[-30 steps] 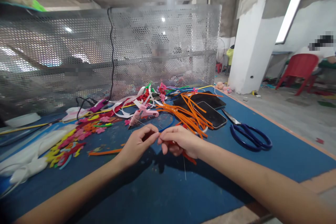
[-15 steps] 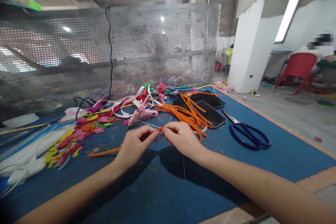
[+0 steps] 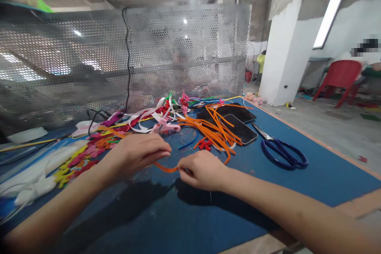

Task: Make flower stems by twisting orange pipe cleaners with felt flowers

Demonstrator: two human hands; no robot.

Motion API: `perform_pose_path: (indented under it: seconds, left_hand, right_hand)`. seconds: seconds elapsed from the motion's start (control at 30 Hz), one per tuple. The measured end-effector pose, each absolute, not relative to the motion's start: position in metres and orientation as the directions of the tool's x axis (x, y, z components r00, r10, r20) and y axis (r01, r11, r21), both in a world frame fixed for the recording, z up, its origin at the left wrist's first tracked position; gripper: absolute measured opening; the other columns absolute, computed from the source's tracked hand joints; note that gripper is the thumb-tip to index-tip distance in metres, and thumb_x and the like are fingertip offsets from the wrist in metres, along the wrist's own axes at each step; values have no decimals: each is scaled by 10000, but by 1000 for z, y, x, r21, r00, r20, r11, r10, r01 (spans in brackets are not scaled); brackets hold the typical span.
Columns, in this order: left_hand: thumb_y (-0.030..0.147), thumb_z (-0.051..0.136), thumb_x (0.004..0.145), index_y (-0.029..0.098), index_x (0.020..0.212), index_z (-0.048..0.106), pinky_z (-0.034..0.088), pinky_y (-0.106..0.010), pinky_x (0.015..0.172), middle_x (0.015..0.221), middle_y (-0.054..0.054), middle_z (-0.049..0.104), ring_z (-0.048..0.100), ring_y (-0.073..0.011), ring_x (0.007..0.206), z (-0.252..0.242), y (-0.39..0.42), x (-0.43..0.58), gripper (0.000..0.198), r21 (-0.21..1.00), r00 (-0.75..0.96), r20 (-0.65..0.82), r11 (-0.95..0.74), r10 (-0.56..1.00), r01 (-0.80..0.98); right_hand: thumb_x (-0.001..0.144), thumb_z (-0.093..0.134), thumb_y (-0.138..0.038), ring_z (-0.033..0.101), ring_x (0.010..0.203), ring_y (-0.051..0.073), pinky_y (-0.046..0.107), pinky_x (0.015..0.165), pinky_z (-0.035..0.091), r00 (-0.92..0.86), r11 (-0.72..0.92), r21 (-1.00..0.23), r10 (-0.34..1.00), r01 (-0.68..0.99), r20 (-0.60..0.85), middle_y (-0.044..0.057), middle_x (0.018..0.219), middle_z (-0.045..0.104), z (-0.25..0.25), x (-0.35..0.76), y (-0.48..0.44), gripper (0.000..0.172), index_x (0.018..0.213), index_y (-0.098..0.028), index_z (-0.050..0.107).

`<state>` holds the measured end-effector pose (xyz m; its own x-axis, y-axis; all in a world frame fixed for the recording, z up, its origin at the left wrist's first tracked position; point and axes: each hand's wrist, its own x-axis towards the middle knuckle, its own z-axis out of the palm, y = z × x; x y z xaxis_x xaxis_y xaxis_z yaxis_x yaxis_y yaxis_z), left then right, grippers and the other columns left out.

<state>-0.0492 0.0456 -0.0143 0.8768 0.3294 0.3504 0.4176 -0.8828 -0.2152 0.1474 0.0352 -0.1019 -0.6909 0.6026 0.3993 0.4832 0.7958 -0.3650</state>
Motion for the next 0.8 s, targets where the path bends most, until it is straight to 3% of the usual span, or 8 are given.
perform_pose_path:
  seconds: [0.07,0.13,0.23,0.3,0.37,0.47,0.6,0.8]
  left_hand:
    - [288,470,886,181,867,596,438,-212,678,800,-15,637,591,-120,743,-16,52,-53,166,-132,861,365,-896,354,425]
    - [296,497,870,187,909,598,445,-253,742,875,-38,644,585,-146,827,-18,55,-56,154,-139,823,450,-883,346,448]
    - [257,535,838,210,868,605,438,-316,787,883,-35,653,570,-171,862,-20,50,-59,89,-249,685,694,-819,222,517]
    - [249,556,812,235,788,607,436,-321,758,792,-3,658,575,-168,811,-19,41,-59,58,-361,637,766,-764,84,535]
    - [276,565,803,261,735,614,431,-309,716,703,26,651,583,-154,736,-19,33,-56,86,-485,693,721,-717,-3,502]
    - [296,566,811,275,742,639,413,-313,738,703,40,670,601,-149,736,-22,31,-49,102,-587,799,601,-660,34,470]
    - [241,520,851,226,833,656,368,-365,866,880,4,705,598,-190,917,-27,49,-48,138,-500,801,538,-666,263,554]
    - [296,469,887,221,847,682,408,-305,812,855,-9,710,625,-159,812,-37,68,-58,229,-217,831,373,-832,413,511]
  right_hand:
    - [793,435,-131,375,517,76,209,522,242,-659,750,-463,650,473,378,-25,570,491,-100,146,34,172,651,-161,527]
    - [819,425,-166,402,523,79,201,516,263,-608,665,-596,717,450,341,-24,578,495,-99,145,35,181,713,-158,572]
    - [829,440,-217,454,559,92,194,519,313,-534,482,-804,807,349,252,-14,625,523,-99,145,39,166,855,-147,589]
    - [820,433,-194,461,567,93,195,529,341,-517,359,-900,835,247,191,-5,653,546,-101,146,43,164,900,-136,564]
    - [827,402,-179,432,542,85,195,520,342,-522,276,-949,838,151,161,2,665,565,-101,147,45,162,899,-133,540]
    - [867,376,-237,384,518,76,194,498,323,-546,274,-958,816,83,186,13,701,585,-102,147,46,166,876,-143,514]
    - [909,338,-279,391,517,73,194,503,333,-558,320,-943,801,92,217,9,767,594,-101,146,43,217,1074,-166,422]
    - [921,319,-215,510,701,109,232,648,374,-531,478,-863,780,166,330,5,745,595,-100,147,42,283,1197,-157,325]
